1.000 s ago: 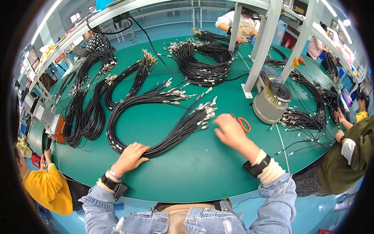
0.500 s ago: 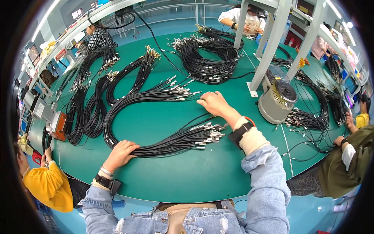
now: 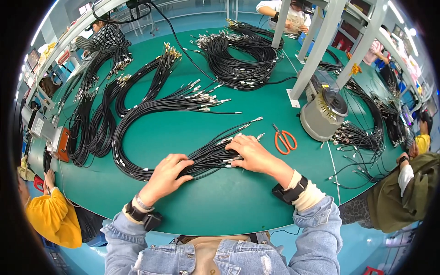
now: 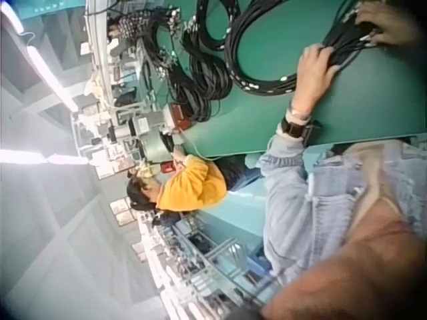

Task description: The person sorts bundles of black cables, moves a large coil to the side, and attaches small yellow and white components to the cable ends one by one. After assembling the pieces, the person gathers the finished cables into a large loop and moves them to a pile.

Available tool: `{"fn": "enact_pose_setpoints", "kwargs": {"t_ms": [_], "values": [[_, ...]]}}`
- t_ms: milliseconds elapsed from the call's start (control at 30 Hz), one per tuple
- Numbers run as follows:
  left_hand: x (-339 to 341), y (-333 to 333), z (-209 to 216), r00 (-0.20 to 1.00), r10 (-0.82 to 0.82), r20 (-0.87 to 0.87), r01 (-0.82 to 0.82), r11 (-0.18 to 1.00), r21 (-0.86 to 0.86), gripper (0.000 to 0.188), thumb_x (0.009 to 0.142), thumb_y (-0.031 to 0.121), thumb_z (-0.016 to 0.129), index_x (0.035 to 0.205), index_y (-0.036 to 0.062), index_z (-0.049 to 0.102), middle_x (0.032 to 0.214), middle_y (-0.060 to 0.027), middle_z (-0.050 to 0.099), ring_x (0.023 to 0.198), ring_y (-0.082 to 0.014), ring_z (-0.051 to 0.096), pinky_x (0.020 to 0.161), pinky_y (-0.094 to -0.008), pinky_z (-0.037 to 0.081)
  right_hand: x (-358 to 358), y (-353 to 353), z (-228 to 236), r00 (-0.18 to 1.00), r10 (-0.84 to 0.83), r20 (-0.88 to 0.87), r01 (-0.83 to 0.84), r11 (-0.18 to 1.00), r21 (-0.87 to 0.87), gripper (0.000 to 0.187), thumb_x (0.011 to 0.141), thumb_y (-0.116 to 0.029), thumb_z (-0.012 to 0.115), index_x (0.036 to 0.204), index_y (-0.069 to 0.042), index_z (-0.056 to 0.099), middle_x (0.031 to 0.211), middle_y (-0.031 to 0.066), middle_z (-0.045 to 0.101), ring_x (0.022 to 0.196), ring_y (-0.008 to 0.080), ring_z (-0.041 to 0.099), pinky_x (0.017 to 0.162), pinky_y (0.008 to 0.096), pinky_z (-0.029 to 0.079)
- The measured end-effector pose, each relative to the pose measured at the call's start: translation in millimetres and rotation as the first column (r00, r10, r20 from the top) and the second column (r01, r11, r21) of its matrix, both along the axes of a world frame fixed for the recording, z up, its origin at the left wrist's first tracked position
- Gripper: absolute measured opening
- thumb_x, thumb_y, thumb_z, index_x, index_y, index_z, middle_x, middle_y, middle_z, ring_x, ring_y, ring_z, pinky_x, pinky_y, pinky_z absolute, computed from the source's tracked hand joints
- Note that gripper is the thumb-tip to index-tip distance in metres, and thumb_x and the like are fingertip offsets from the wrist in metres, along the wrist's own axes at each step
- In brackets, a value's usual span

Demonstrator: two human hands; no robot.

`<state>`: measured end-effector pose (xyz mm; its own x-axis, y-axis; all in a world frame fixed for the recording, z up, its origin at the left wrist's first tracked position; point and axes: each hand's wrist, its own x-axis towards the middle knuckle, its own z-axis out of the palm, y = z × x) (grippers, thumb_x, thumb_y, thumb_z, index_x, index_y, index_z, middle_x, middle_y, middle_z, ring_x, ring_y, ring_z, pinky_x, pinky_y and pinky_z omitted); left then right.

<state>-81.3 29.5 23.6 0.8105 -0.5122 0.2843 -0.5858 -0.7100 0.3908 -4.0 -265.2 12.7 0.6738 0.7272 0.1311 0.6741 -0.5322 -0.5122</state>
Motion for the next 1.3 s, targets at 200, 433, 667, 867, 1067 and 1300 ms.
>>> {"fn": "enact_pose_setpoints", "kwargs": {"t_ms": [200,433,667,867,1067,1300], "values": [[23,-35,-11,0.993,0.085,-0.078,-0.089,0.994,-0.061,0.022,0.078,0.011,0.072,0.095,0.0048,0.061,0.101,-0.0080,0.059,0.092,-0.0284,0.056,0.080,-0.0373,0.047,3,-6,-3,0.996,-0.071,-0.059,0.073,0.997,0.037,0.038,0.076,-0.019,0.076,0.109,-0.005,0.063,0.104,0.0086,0.058,0.103,0.0278,0.053,0.093,0.0396,0.039],[18,-38,-18,0.987,0.075,-0.142,-0.110,0.961,-0.256,0.014,0.077,0.004,0.070,0.087,0.0024,0.060,0.090,-0.0086,0.060,0.089,-0.0279,0.056,0.076,-0.0373,0.047,8,-26,4,0.958,-0.107,-0.265,0.128,0.990,0.064,0.029,0.079,-0.016,0.073,0.104,-0.004,0.065,0.100,0.0085,0.058,0.097,0.0269,0.055,0.089,0.0385,0.041],[21,-39,-26,0.986,0.103,-0.128,-0.132,0.960,-0.249,0.016,0.077,0.004,0.071,0.089,0.0019,0.060,0.091,-0.0091,0.060,0.088,-0.0287,0.056,0.077,-0.0374,0.047,8,-37,7,0.963,-0.101,-0.251,0.127,0.988,0.089,0.020,0.080,-0.013,0.071,0.097,-0.003,0.065,0.096,0.0072,0.058,0.097,0.0265,0.054,0.086,0.0388,0.042],[17,-36,-24,0.986,0.165,0.002,-0.161,0.964,-0.213,0.021,0.076,0.005,0.072,0.094,0.0017,0.061,0.089,-0.0095,0.060,0.087,-0.0288,0.056,0.076,-0.0374,0.047,-10,-27,6,0.990,-0.049,-0.129,0.058,0.996,0.066,0.020,0.077,-0.009,0.072,0.094,-0.003,0.064,0.094,0.0075,0.057,0.095,0.0267,0.055,0.084,0.0378,0.044],[6,-20,-25,0.992,0.126,0.025,-0.121,0.979,-0.167,0.022,0.077,0.007,0.073,0.095,0.0010,0.063,0.084,-0.0089,0.060,0.080,-0.0280,0.057,0.072,-0.0363,0.048,-16,-25,6,0.999,-0.053,-0.014,0.053,0.999,0.006,0.018,0.075,-0.008,0.073,0.089,-0.004,0.061,0.091,0.0075,0.056,0.093,0.0275,0.055,0.084,0.0386,0.043],[3,-13,-9,0.939,0.076,-0.336,-0.154,0.965,-0.212,0.021,0.079,0.010,0.073,0.096,0.0015,0.065,0.081,-0.0088,0.060,0.072,-0.0219,0.057,0.065,-0.0327,0.048,-19,-28,9,0.995,-0.002,-0.097,0.000,1.000,-0.024,0.014,0.075,-0.008,0.069,0.082,-0.003,0.058,0.087,0.0088,0.055,0.090,0.0281,0.055,0.080,0.0396,0.044]]}}
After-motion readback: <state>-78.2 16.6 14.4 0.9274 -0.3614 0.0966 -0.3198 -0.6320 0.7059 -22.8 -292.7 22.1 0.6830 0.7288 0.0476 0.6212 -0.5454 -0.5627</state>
